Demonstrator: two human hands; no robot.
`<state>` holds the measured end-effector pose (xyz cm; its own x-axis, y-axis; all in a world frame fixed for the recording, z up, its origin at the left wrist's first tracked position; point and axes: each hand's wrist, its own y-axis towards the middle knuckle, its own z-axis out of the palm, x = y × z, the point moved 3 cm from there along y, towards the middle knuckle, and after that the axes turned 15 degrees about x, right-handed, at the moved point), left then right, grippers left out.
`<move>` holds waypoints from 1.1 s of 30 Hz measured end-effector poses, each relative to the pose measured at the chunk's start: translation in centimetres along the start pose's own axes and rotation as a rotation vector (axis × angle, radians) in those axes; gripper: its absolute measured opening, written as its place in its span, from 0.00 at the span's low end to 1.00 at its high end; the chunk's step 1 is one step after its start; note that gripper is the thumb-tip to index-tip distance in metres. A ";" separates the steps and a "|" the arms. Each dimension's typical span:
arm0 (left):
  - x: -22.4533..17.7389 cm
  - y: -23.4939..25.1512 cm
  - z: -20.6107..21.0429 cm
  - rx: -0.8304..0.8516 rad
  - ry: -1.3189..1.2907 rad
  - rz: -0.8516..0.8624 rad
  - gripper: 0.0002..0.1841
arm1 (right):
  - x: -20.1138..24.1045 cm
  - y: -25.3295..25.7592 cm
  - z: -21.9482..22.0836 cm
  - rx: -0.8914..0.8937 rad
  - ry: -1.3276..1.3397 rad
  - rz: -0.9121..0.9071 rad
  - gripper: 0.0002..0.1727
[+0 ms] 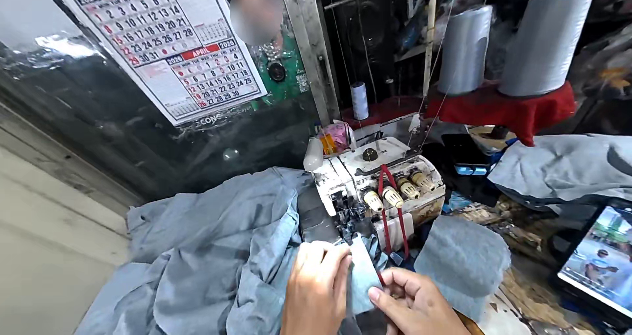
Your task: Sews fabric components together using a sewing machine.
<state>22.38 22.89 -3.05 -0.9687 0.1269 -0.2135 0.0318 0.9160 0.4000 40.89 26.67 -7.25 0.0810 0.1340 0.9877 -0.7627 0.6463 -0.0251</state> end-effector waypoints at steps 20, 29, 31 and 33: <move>5.2 4.2 -0.4 0.180 0.026 -0.231 0.17 | -0.6 4.9 1.3 -0.351 -0.102 -0.172 0.21; 2.1 -1.7 -3.1 0.039 0.099 -0.219 0.10 | 0.9 0.7 2.1 0.304 -0.151 -0.266 0.18; -2.1 -3.8 -2.3 0.052 -0.022 -0.140 0.08 | 1.2 0.8 1.4 0.334 -0.105 -0.299 0.19; -5.4 -4.3 -0.1 0.087 -0.169 -0.115 0.08 | 0.9 2.0 -0.5 0.084 -0.063 -0.267 0.16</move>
<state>27.45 18.19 -3.50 -0.9123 0.0752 -0.4026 -0.0481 0.9565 0.2876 39.75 28.51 -6.55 0.2487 -0.0810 0.9652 -0.7705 0.5873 0.2478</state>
